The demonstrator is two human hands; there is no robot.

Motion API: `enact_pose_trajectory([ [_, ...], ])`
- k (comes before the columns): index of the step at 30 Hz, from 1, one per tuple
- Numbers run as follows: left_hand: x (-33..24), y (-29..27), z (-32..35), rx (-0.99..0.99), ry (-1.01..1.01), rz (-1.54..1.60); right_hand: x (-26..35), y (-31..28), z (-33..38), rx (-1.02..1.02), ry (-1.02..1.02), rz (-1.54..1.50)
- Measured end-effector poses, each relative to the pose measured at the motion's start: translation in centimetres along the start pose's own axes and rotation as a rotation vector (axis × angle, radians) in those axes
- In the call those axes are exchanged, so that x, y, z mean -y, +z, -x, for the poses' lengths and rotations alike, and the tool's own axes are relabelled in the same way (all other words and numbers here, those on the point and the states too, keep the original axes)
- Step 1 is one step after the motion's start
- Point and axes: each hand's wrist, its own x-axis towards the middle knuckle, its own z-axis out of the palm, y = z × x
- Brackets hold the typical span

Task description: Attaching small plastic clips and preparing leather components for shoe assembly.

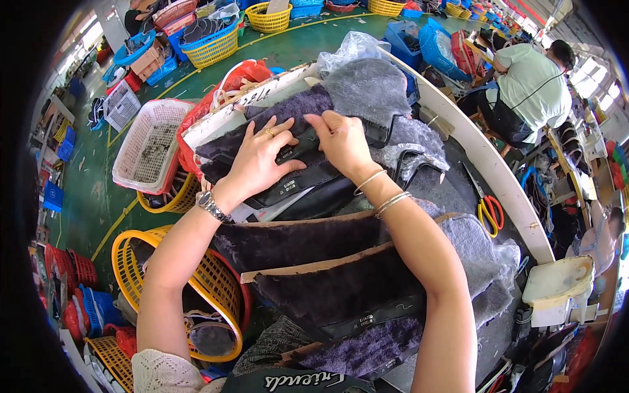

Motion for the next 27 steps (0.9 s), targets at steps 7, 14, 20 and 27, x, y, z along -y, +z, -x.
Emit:
enact_pose_trajectory([
  [7,-1.4,-1.5,1.4,0.091,0.047,-0.124,3.8,-2.8,2.3,0.016,0.306,-0.304],
  [14,-3.2,-1.9,2.1,0.34,0.011,-0.308,1.8,-1.3,5.4,0.235,0.291,-0.183],
  [20,-3.2,-1.7,2.3,0.315,0.027,-0.335,1.2,-0.9,5.9,0.227,-0.005,-0.013],
  [27,-2.9,-2.6,1.8,0.367,-0.002,-0.257,1.5,-2.2,5.3,0.247,0.255,-0.155],
])
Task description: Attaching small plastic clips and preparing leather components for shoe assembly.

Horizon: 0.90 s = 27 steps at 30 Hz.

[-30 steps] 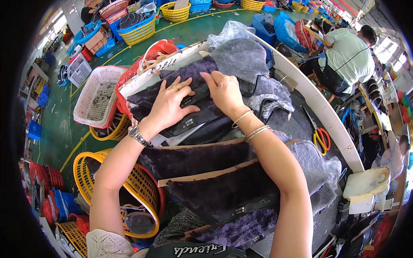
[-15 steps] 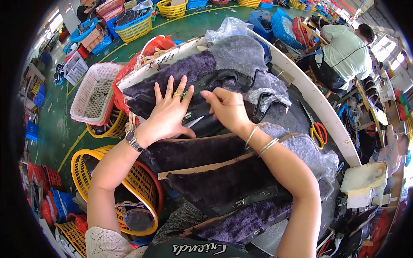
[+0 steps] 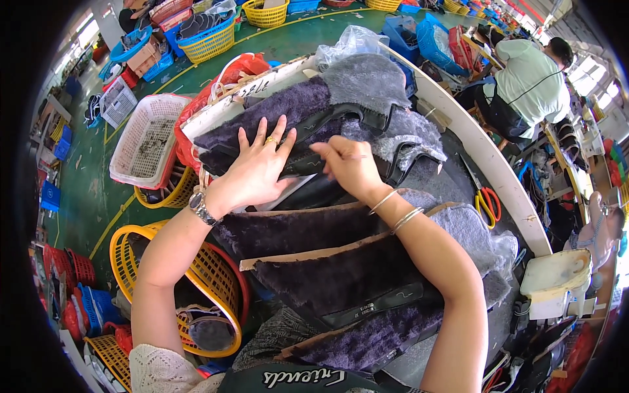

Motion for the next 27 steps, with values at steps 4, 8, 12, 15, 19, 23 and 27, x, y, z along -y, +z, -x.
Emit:
enact_pose_trajectory([
  [4,1.0,-0.9,-0.9,0.039,-0.014,0.073,3.2,-2.1,0.2,-0.475,-0.247,-0.308],
  [8,4.2,-4.9,-2.2,-0.283,0.007,0.277,6.9,-3.7,1.8,-0.541,-0.79,-0.189],
  [12,4.3,-7.9,-3.9,-0.655,0.029,0.156,5.5,-1.6,0.9,-0.259,-0.136,-0.181],
  [15,4.8,-4.6,-5.4,-0.47,0.171,0.056,1.7,0.0,-2.3,-0.173,0.031,-0.279],
  [19,3.0,-0.6,-5.1,-0.165,0.163,0.093,-0.8,0.3,-2.6,-0.231,0.135,-0.153],
  [23,3.9,-0.8,-5.6,-0.154,0.167,0.169,-1.9,0.4,-2.2,-0.192,0.068,-0.128],
  [27,4.2,-0.6,-6.0,-0.194,0.2,0.205,-2.3,0.0,-2.2,-0.145,-0.09,0.068],
])
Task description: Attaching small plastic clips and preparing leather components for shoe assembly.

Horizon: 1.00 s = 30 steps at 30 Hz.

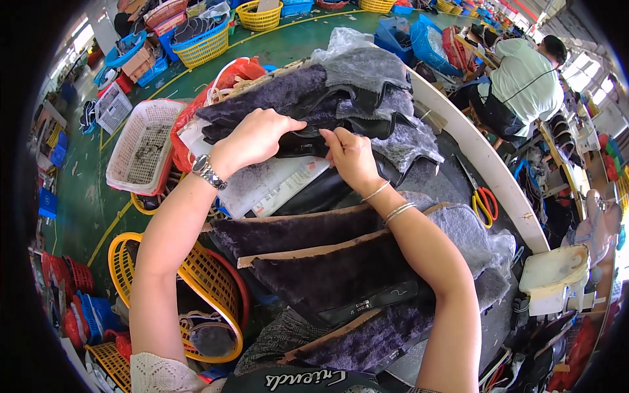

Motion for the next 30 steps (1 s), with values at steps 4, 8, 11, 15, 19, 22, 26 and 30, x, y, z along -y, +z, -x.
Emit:
enact_pose_trajectory([
  [4,0.0,-0.2,0.1,0.004,-0.014,0.014,0.0,-0.4,0.1,-0.01,0.072,0.04],
  [8,-0.8,-0.8,-0.4,0.08,-0.054,0.009,-0.4,-0.7,0.3,-0.076,0.019,-0.036],
  [11,-0.6,-0.6,-0.3,0.09,-0.066,-0.015,1.3,-1.8,0.5,-0.196,0.001,-0.169],
  [15,-0.6,-0.8,1.6,0.159,-0.133,-0.09,5.1,-7.8,0.5,-0.315,0.158,-0.17],
  [19,-3.3,-2.0,3.9,-0.004,-0.042,0.092,-2.0,-22.3,1.8,-0.33,0.63,0.254],
  [22,-12.6,-6.6,6.8,0.082,0.317,0.257,-3.2,-28.2,7.5,-0.331,0.831,0.167],
  [26,-22.2,-3.0,14.9,0.39,0.898,0.283,3.4,-27.3,11.5,-0.179,0.613,0.588],
  [30,-24.2,2.9,17.6,0.348,0.855,0.209,12.7,-25.1,21.9,0.138,0.272,0.497],
])
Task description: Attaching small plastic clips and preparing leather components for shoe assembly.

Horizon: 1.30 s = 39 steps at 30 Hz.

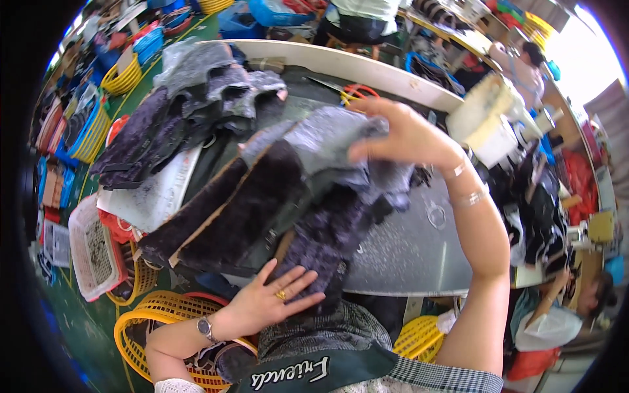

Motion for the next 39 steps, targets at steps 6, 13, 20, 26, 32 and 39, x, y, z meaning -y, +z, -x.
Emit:
enact_pose_trajectory([
  [6,-1.0,-0.6,-0.6,-0.518,-0.278,0.485,1.3,8.0,13.9,0.13,0.143,0.653],
  [13,-3.8,-5.4,-0.1,-0.955,-0.184,0.305,0.1,5.1,11.0,-0.921,-0.49,0.586],
  [20,-13.6,-1.2,6.1,-0.558,0.0,-0.005,11.4,5.2,27.8,-0.763,-0.373,0.771],
  [26,-14.9,4.6,6.9,0.0,0.023,0.175,7.1,24.1,40.8,-0.33,0.05,0.134],
  [32,-13.7,1.5,0.7,-0.503,-0.235,0.536,7.2,32.6,35.9,-0.191,0.217,-0.438],
  [39,-14.3,7.8,-6.3,-0.397,-0.276,0.708,6.6,25.8,31.7,-0.344,0.456,-1.587],
])
